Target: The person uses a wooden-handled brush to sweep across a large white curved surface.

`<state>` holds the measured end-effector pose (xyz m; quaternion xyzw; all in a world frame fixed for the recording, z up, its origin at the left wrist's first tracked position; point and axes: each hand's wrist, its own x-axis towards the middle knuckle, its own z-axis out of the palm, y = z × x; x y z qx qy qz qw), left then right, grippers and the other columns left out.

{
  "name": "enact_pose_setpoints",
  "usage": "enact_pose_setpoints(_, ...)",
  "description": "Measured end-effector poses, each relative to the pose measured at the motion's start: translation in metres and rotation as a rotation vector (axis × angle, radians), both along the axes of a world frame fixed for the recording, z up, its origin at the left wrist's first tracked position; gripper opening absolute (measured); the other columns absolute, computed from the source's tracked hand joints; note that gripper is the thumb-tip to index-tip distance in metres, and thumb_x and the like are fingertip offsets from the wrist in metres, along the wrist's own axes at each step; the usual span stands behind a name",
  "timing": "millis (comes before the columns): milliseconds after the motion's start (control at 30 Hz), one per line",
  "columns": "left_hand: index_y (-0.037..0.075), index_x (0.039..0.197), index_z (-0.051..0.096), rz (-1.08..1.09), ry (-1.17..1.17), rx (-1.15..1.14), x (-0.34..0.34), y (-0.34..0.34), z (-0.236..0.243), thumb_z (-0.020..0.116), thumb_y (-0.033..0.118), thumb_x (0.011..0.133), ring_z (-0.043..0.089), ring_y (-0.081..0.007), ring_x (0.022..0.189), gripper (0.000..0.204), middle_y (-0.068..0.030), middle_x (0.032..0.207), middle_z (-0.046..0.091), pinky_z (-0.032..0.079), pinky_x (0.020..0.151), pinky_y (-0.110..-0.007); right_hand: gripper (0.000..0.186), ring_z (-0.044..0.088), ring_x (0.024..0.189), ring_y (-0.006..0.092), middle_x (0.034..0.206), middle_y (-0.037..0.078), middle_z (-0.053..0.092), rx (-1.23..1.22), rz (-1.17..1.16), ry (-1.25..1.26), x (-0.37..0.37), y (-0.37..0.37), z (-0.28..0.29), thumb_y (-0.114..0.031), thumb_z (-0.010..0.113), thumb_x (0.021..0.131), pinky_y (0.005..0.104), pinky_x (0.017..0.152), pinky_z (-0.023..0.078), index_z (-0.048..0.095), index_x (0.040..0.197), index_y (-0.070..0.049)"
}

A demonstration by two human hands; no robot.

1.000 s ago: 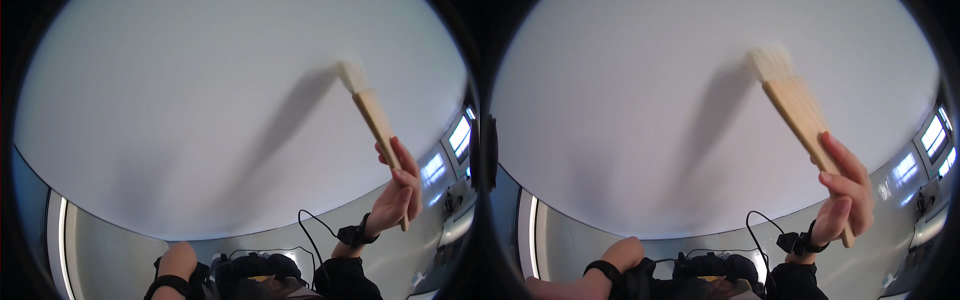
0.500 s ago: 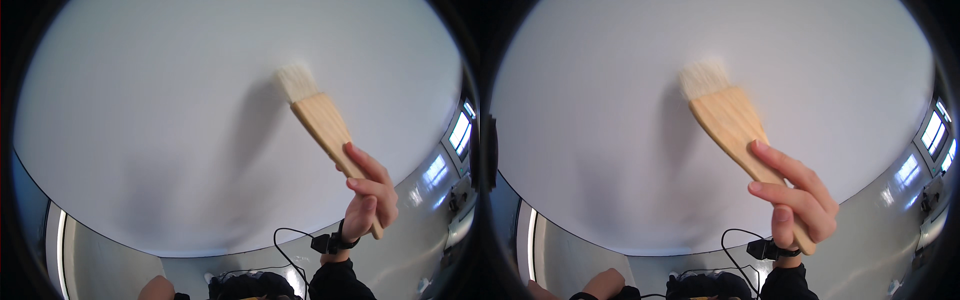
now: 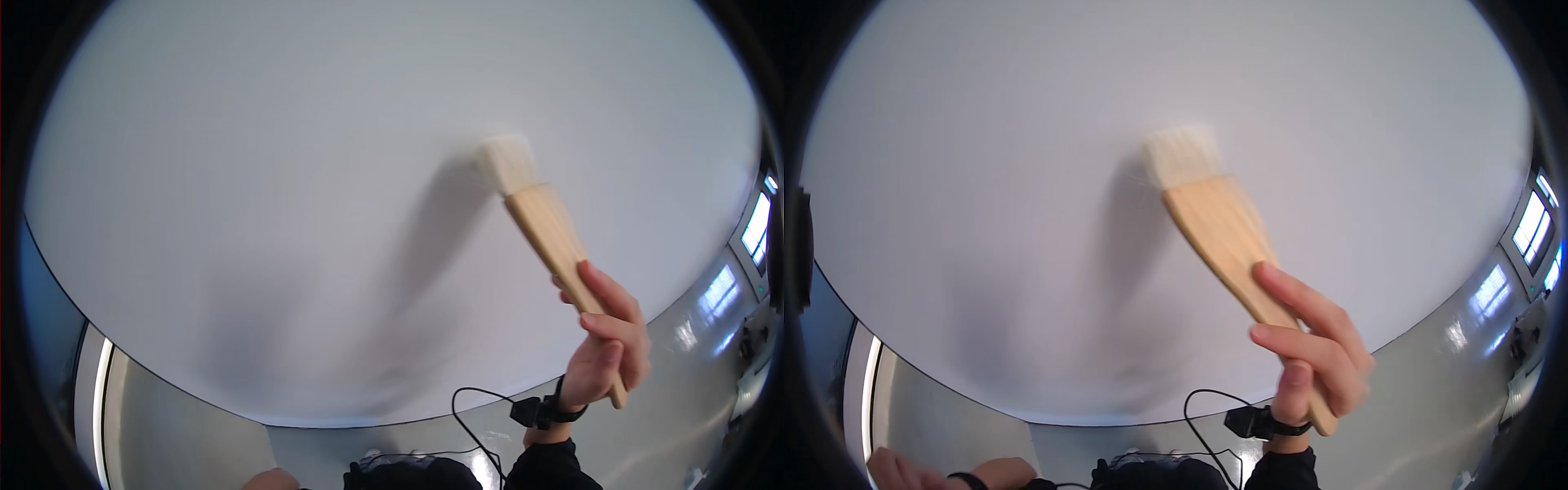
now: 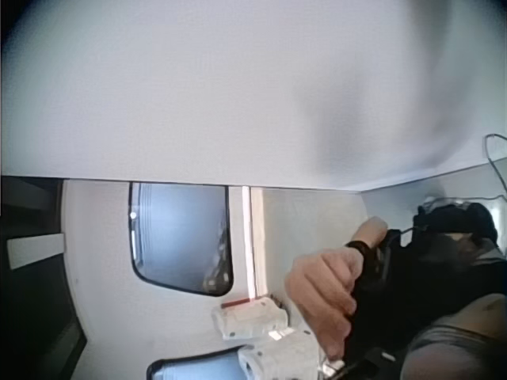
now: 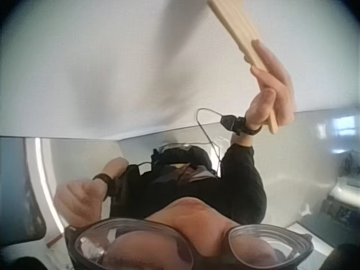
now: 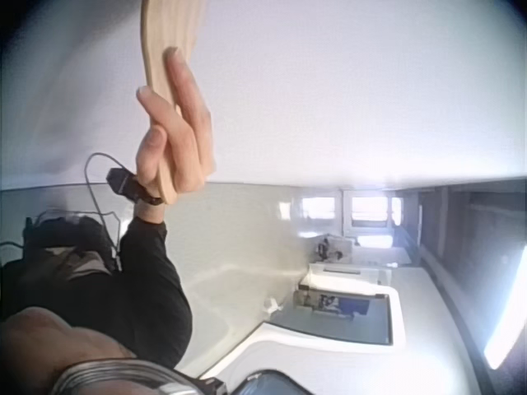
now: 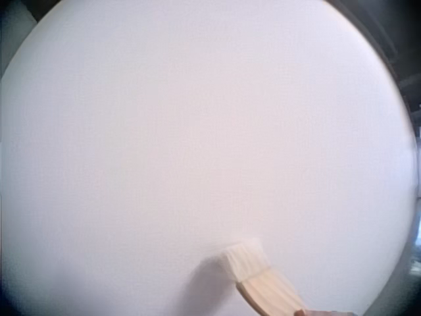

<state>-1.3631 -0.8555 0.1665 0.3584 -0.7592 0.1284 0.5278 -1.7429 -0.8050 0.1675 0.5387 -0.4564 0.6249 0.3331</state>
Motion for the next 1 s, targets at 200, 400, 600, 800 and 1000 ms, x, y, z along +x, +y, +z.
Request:
enact_pose_setpoints(200,0.010,0.140,0.059,0.014,0.013,-0.047,-0.085,-0.097,-0.012,0.064,0.018,0.092,0.040,-0.0382,0.143,0.049,-0.0196,0.155,0.043,0.032,0.115,-0.053,0.054,0.070,0.103,0.0444,0.114,0.039,0.064,-0.038,-0.039,0.172,0.010,-0.020,0.021,-0.043,0.043,0.107,0.0500,0.090,0.057,0.065,0.089,0.003)
enact_pose_setpoints(400,0.026,0.145,0.057,0.033,0.030,0.214,-0.135,-0.144,-0.065,0.080,0.026,0.081,0.019,-0.0461,0.152,0.068,-0.0159,0.166,0.026,0.017,0.118,-0.065,0.026,0.070,0.107,0.0374,0.117,0.030,0.069,0.208,-0.050,-0.043,0.035,-0.012,-0.003,-0.007,0.053,0.098,0.0377,0.088,0.058,0.072,0.097,0.011)
enact_pose_setpoints(600,0.023,0.151,0.050,-0.093,0.111,0.223,-0.156,-0.153,-0.068,0.078,0.019,0.085,0.010,-0.0418,0.155,0.072,-0.0139,0.169,0.018,0.009,0.120,-0.065,0.020,0.073,0.096,0.0269,0.111,0.022,0.073,0.514,-0.122,-0.346,0.062,0.021,-0.079,0.007,0.057,0.083,0.0308,0.085,0.056,0.073,0.093,0.008)
enact_pose_setpoints(800,0.021,0.147,0.055,-0.129,0.166,0.169,-0.151,-0.147,-0.082,0.076,0.023,0.087,0.011,-0.0427,0.155,0.064,-0.0141,0.168,0.019,0.006,0.119,-0.067,0.016,0.074,0.087,0.0267,0.102,0.022,0.075,0.562,-0.194,-0.481,0.091,0.051,-0.090,0.002,0.059,0.086,0.0309,0.079,0.057,0.074,0.088,0.006)
enact_pose_setpoints(1000,0.028,0.141,0.061,-0.188,0.238,0.198,-0.153,-0.151,-0.085,0.076,0.030,0.088,0.013,-0.0456,0.154,0.055,-0.0177,0.166,0.025,0.001,0.118,-0.068,0.041,0.066,0.115,0.0408,0.120,0.032,0.066,0.005,-0.242,0.022,0.056,0.041,-0.029,-0.025,0.053,0.103,0.0439,0.095,0.056,0.067,0.097,0.013)
